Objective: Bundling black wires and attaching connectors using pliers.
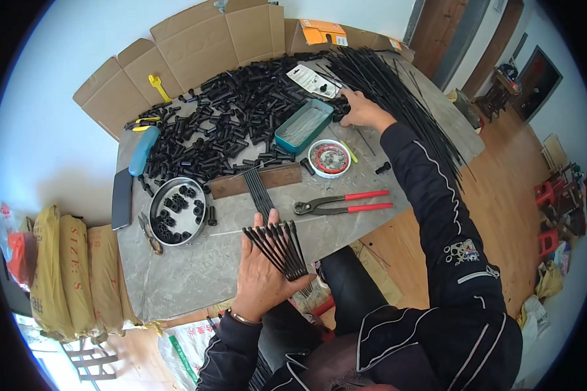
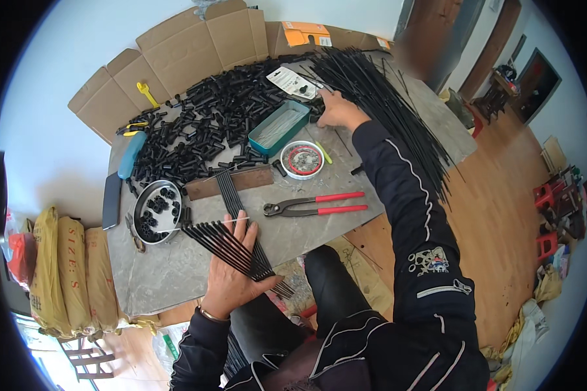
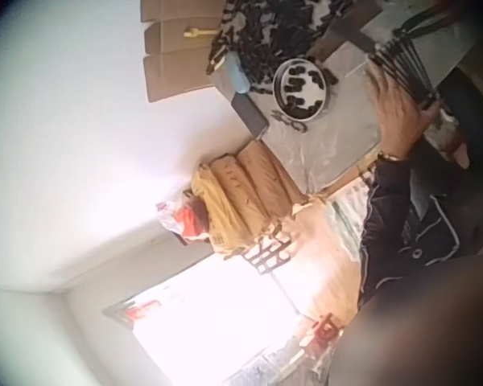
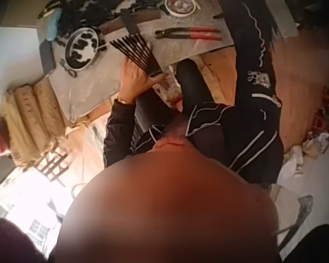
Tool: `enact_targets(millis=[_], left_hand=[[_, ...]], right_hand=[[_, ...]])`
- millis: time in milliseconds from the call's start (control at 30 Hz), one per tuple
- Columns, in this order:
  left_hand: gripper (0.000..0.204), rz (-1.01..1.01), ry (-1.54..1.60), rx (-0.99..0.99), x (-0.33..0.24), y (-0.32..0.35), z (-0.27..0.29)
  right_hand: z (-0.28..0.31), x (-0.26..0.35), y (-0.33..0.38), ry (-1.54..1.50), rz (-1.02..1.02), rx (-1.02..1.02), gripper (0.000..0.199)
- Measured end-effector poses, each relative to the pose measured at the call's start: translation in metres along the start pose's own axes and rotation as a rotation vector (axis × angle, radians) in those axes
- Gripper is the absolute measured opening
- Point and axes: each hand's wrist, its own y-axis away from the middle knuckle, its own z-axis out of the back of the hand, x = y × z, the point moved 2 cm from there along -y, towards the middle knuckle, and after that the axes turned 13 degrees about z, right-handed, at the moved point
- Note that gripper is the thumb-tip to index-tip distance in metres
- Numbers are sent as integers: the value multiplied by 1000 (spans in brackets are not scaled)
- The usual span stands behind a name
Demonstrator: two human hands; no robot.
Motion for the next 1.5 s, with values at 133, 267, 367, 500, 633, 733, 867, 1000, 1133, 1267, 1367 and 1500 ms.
enact_targets(millis=[133,267,367,500,633,733,867,1000,1133,1267,1367,1500], left_hand=[[97,17,-19,35,0,-2,-2],[98,28,-3,50,-2,-4,1],[104,50,28,72,-1,-4,1],[104,60,24,80,-1,-6,0],[99,77,45,102,1,-8,1],[98,92,4,108,0,-8,3],[97,97,-45,155,-2,-12,4],[93,132,-41,225,-4,-16,4],[96,148,-59,228,-3,-17,1],[98,156,-75,264,-3,-17,4],[100,182,-43,284,-4,-17,4],[102,127,-23,237,-6,-18,2]], right_hand=[[1,-7,-44,-34,35,48,85],[-10,-11,-91,-192,128,-61,69],[-8,25,-107,-193,151,-38,66],[-8,60,-121,-328,92,93,58],[-3,98,-125,-368,230,337,53],[10,115,-147,-397,288,375,51],[-10,89,-234,-315,414,-152,57],[-29,42,-279,-112,236,-428,80],[-42,45,-272,43,34,-373,81],[-29,107,-254,309,141,-93,72],[-49,129,-241,118,230,-92,64],[-58,145,-227,5,361,-69,58]])
